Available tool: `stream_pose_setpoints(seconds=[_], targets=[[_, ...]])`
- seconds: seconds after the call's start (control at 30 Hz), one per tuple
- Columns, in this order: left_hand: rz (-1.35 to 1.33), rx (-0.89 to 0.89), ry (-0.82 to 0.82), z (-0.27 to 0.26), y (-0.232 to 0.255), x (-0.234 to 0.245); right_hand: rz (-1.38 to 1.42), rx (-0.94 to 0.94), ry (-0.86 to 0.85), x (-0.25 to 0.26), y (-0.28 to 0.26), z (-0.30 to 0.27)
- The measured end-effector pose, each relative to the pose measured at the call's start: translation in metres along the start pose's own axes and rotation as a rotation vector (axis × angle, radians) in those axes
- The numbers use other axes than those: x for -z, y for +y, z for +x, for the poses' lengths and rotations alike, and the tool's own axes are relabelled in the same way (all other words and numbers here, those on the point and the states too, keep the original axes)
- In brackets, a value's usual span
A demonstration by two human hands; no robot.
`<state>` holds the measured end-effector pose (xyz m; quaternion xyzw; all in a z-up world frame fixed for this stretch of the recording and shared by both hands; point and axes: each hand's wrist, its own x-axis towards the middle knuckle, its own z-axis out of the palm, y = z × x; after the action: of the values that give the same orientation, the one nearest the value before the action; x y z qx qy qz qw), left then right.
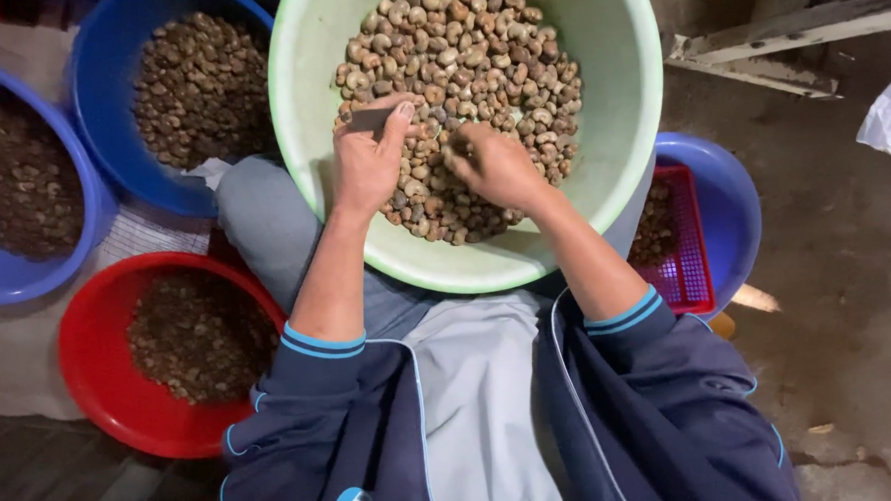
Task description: Manually inspecting and cleaning individual nuts using a small handheld tool in a factory setting.
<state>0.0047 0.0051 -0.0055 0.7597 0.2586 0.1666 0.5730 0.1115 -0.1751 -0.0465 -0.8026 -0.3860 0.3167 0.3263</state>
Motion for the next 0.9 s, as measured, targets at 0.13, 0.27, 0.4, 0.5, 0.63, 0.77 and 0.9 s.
stream_pose_setpoints(seconds=[0.13, 0.27, 0.4, 0.5, 0.63, 0.77, 0.9], targets=[[-0.095, -0.135, -0.061, -0.001, 0.011, 0.006, 0.587, -0.035, 0.075, 0.009, -0.014, 0.008], [-0.148, -0.232, -0.094, -0.003, 0.018, 0.004, 1.032, -0.112, 0.160, 0.009, -0.033, 0.014], [-0.160, -0.227, -0.076, -0.004, 0.009, 0.001, 1.200, -0.055, 0.165, 0.001, -0.035, 0.020], [-0.196, -0.239, -0.114, -0.002, 0.011, 0.004, 1.260, -0.018, 0.159, -0.003, -0.035, 0.019], [-0.223, -0.266, -0.115, 0.000, 0.014, 0.001, 1.283, -0.012, 0.185, -0.004, -0.029, 0.018], [-0.245, -0.269, -0.145, 0.000, 0.014, 0.002, 1.292, -0.005, 0.211, -0.005, -0.027, 0.019], [-0.249, -0.286, -0.142, 0.000, 0.014, 0.004, 1.295, 0.035, 0.211, -0.007, -0.025, 0.019]])
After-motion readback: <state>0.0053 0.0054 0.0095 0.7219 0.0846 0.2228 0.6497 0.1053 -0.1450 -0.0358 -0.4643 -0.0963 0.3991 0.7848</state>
